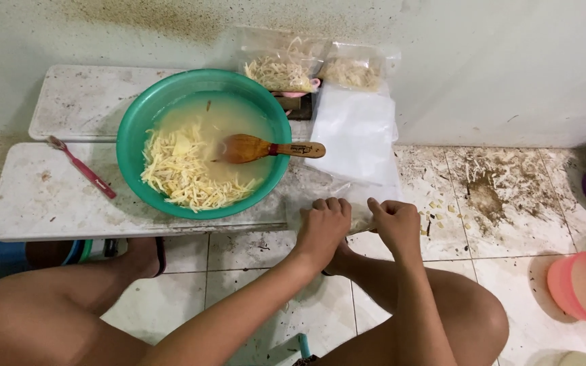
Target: Scooping shredded material into plastic bags using a wooden spoon and hands for packaging.
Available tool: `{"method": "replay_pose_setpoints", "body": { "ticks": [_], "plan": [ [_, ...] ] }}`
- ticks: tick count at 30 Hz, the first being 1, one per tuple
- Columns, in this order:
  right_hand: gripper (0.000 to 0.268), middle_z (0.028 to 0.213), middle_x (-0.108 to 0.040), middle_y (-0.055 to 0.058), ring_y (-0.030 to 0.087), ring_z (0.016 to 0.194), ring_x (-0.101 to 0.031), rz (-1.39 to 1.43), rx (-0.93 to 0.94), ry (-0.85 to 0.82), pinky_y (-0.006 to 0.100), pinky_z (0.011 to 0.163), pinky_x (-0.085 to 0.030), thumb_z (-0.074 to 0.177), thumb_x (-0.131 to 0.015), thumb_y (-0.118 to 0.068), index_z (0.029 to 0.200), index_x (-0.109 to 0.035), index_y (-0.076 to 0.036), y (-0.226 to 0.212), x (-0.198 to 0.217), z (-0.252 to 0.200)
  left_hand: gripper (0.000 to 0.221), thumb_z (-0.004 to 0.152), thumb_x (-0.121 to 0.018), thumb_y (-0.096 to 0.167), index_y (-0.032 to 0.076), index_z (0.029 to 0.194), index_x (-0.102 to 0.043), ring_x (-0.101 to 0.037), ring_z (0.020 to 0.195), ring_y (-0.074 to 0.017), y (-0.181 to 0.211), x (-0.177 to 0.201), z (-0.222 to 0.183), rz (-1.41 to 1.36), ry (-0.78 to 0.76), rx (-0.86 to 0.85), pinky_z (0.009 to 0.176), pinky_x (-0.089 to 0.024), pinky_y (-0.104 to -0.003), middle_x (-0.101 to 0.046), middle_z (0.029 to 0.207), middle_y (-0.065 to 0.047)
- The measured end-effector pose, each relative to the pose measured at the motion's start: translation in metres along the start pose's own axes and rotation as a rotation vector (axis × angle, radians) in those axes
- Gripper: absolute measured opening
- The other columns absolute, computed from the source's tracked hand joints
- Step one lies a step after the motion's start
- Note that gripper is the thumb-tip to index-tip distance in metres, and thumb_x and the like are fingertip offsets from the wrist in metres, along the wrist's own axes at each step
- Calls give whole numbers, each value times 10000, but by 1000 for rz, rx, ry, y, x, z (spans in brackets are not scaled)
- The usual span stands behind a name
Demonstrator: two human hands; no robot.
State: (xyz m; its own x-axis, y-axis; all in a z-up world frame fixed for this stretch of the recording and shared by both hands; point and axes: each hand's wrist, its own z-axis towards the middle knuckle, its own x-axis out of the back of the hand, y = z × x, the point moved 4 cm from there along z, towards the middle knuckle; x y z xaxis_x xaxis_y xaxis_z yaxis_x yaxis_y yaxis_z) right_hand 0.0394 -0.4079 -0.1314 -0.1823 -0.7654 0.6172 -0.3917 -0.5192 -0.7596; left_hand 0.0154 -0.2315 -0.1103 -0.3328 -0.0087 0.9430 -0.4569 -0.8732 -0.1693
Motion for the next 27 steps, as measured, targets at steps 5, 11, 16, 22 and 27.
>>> {"method": "replay_pose_setpoints", "body": {
  "ticks": [5, 11, 16, 22, 27],
  "plan": [
    [646, 1263, -660, 265, 462, 1192, -628, -257, 337, -59, 613, 1007, -459, 789, -805, -358, 1286, -595, -2, -113, 39, -66, 594, 548, -853, 83, 16, 1092, -624, -657, 654, -263, -16, -4, 6, -136, 10, -56, 478, -520, -386, -622, 775, -99],
    [740, 1279, -726, 114, 314, 1292, -629, -785, 688, -393, 578, 1222, -284, 698, -904, -229, 1362, -588, -153, -131, 11, -57, 448, 657, -789, 83, -21, 1068, -645, -666, 672, -307, -43, 35, 20, -357, -144, -144, 525, -547, -425, -628, 794, -133],
    [624, 1267, -748, 80, 318, 1158, -724, -948, 676, -528, 522, 1024, -555, 791, -841, -257, 1364, -619, -147, -158, 20, -35, 396, 611, -765, 103, -12, 977, -667, -693, 665, -371, -66, 62, 43, -567, -259, -146, 553, -553, -496, -628, 748, -128],
    [186, 873, -853, -138, 56, 752, -786, -1030, 584, -651, 265, 719, -636, 827, -822, -358, 1005, -775, -328, -209, 59, 20, 255, 658, -736, 261, 154, 889, -712, -727, 784, -294, -92, 112, 123, -519, -617, -127, 653, -572, -413, -732, 869, -56],
    [264, 818, -855, -81, 138, 725, -809, -1082, 684, -366, 373, 797, -654, 840, -805, -377, 1092, -758, -314, -256, 92, 95, 606, 656, -840, 412, 211, 1156, -563, -689, 859, -265, -140, 103, 228, -554, -375, -133, 666, -558, -446, -677, 1061, -37]
  ]
}}
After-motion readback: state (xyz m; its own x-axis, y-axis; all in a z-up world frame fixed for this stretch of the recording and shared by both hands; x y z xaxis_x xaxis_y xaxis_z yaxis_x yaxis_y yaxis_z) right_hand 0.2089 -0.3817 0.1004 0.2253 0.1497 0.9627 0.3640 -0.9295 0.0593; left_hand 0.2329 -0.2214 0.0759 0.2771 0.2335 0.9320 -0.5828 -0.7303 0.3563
